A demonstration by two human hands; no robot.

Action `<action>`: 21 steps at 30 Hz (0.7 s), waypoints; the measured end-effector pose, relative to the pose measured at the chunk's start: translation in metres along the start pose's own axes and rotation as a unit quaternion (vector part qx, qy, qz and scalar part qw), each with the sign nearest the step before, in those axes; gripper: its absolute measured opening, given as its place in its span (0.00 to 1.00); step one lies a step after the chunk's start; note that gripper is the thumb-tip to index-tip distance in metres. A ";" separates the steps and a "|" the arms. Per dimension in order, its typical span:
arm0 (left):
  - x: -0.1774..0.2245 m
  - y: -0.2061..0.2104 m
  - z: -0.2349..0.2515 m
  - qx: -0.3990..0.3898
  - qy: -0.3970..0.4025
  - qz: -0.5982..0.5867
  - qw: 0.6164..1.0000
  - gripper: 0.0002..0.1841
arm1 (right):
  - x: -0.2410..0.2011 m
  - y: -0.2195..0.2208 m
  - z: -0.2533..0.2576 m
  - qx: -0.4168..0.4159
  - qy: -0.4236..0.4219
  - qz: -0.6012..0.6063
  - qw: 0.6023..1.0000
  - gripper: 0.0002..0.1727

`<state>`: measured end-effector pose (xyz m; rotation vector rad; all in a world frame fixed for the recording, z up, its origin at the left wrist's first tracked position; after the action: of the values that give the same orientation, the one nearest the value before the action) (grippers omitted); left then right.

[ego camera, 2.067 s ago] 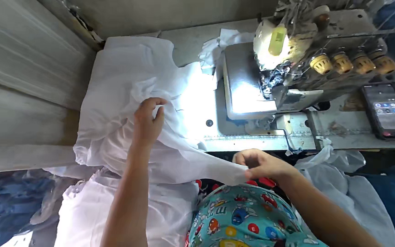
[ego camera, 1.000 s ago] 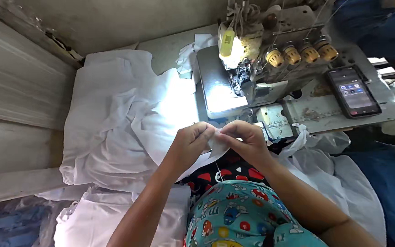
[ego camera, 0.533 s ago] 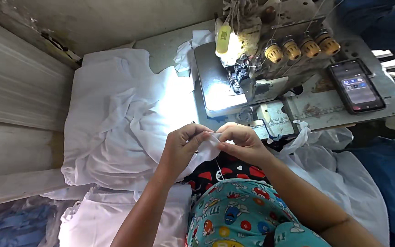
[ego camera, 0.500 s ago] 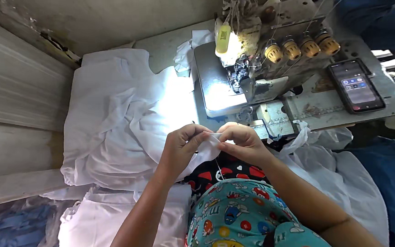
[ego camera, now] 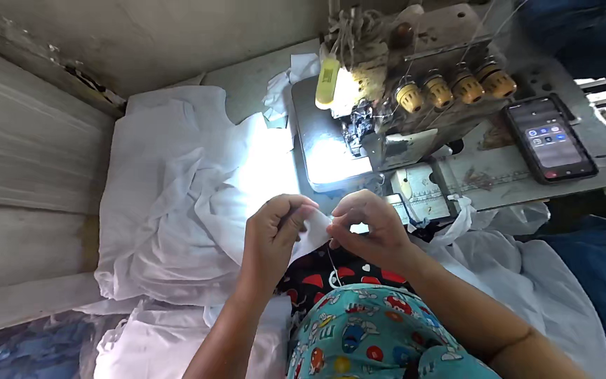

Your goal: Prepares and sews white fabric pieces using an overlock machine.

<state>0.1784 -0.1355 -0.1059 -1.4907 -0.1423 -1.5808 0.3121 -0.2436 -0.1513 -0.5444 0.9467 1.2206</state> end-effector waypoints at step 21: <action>-0.021 0.094 0.048 0.040 0.154 0.246 0.956 0.11 | 0.036 -0.071 -0.001 0.151 0.035 -0.296 0.942 0.11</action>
<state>0.2729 -0.1469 -0.1570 -1.0905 0.3193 -1.3528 0.3807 -0.2450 -0.1910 -0.5736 0.9185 0.5057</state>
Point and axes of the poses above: each hand's wrist, its own z-axis towards the middle knuckle, its own y-axis out of the palm, x = y × z, the point moved 4 cm from there along z, towards the middle knuckle, and after that the axes turned 3 degrees about z, right-handed, at the moved point
